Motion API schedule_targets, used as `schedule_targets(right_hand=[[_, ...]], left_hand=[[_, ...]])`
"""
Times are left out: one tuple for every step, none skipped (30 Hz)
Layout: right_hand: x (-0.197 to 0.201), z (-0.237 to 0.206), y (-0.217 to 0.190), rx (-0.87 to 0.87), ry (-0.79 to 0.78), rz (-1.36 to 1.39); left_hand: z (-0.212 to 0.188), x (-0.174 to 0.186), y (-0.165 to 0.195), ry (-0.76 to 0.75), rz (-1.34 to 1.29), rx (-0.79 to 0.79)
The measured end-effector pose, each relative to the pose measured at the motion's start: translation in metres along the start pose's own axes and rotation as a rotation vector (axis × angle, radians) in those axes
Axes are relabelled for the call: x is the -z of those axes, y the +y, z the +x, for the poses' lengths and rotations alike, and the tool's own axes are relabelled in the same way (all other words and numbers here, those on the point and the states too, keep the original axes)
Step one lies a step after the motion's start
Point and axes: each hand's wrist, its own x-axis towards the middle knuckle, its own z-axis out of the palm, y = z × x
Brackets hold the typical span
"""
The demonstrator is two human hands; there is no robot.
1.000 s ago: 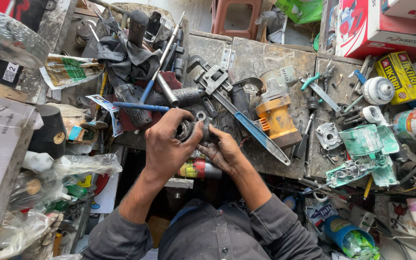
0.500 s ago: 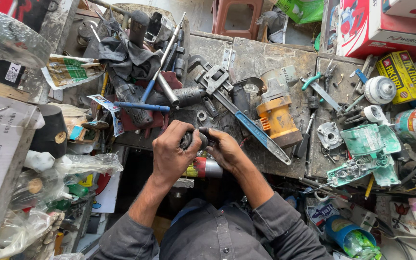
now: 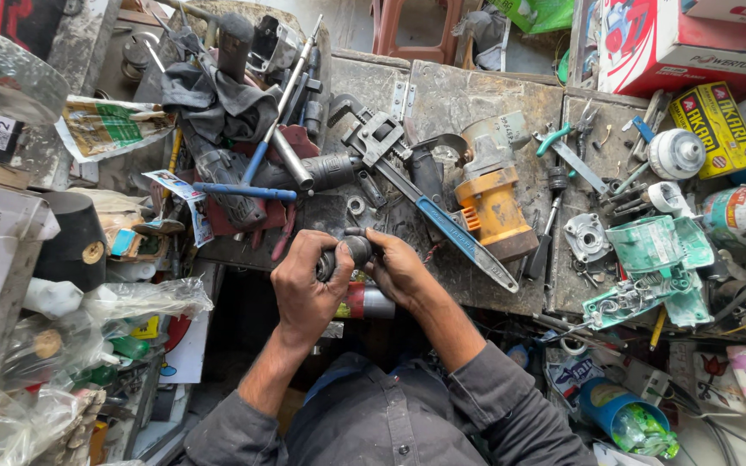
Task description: The person works at a cluttered workbench repairing a handheld power tool. They hold the tool's cylindrical motor housing, unscrew and separate its parts by hand, manipulate internal components, reassemble the housing, and finally wipe the tool with a rag.
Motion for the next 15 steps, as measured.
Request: schedule_targets(right_hand=[[0.0011,0.0005,0.0007,-0.007,0.007,0.011],[0.0017,0.0009,0.0018,-0.015,0.015,0.027],[0.0024,0.0011,0.0022,-0.022,0.023,0.038],[0.0027,0.0014,0.0024,-0.024,0.029,0.047],[0.0028,0.0015,0.0025,-0.014,0.003,0.031],[0.0027,0.0014,0.0022,-0.007,-0.022,0.016],[0.0024,0.0014,0.002,-0.004,-0.044,0.001],[0.0024,0.0008,0.0015,-0.013,-0.034,0.003],[0.0018,0.0008,0.0012,-0.015,-0.028,0.008],[0.0015,0.0008,0.0006,-0.017,-0.023,0.01],[0.001,0.001,0.0004,-0.027,-0.031,0.023],[0.0007,0.0012,0.0005,-0.043,-0.032,0.043],[0.0002,0.0017,0.0007,-0.069,-0.028,0.06],[-0.0003,0.0023,0.0013,-0.082,-0.049,0.092],[-0.0006,0.003,0.0018,-0.09,-0.076,0.123]], left_hand=[[-0.0029,0.0012,-0.0004,0.008,-0.009,-0.024],[-0.0056,0.0032,-0.0007,0.016,-0.017,-0.048],[-0.0074,0.0031,-0.0005,0.028,-0.027,-0.074],[-0.0083,0.0023,-0.0004,0.029,0.0,-0.078],[-0.0088,0.0017,0.0001,0.029,0.028,-0.084],[-0.0089,0.0011,0.0007,0.027,0.058,-0.088],[-0.0083,0.0003,0.0011,0.024,0.054,-0.06],[-0.008,-0.0006,0.0019,0.022,0.048,-0.035],[-0.0072,-0.0002,0.0022,0.019,0.044,-0.02],[-0.0066,0.0001,0.0027,0.044,0.047,-0.023],[-0.0074,0.0019,0.0038,0.063,0.049,-0.024],[-0.0088,0.0039,0.0049,0.073,0.05,-0.019],[-0.0097,0.0049,0.0058,0.066,0.047,-0.032],[-0.0108,0.0059,0.0064,0.064,0.047,-0.043],[-0.011,0.0061,0.0064,0.067,0.049,-0.061]])
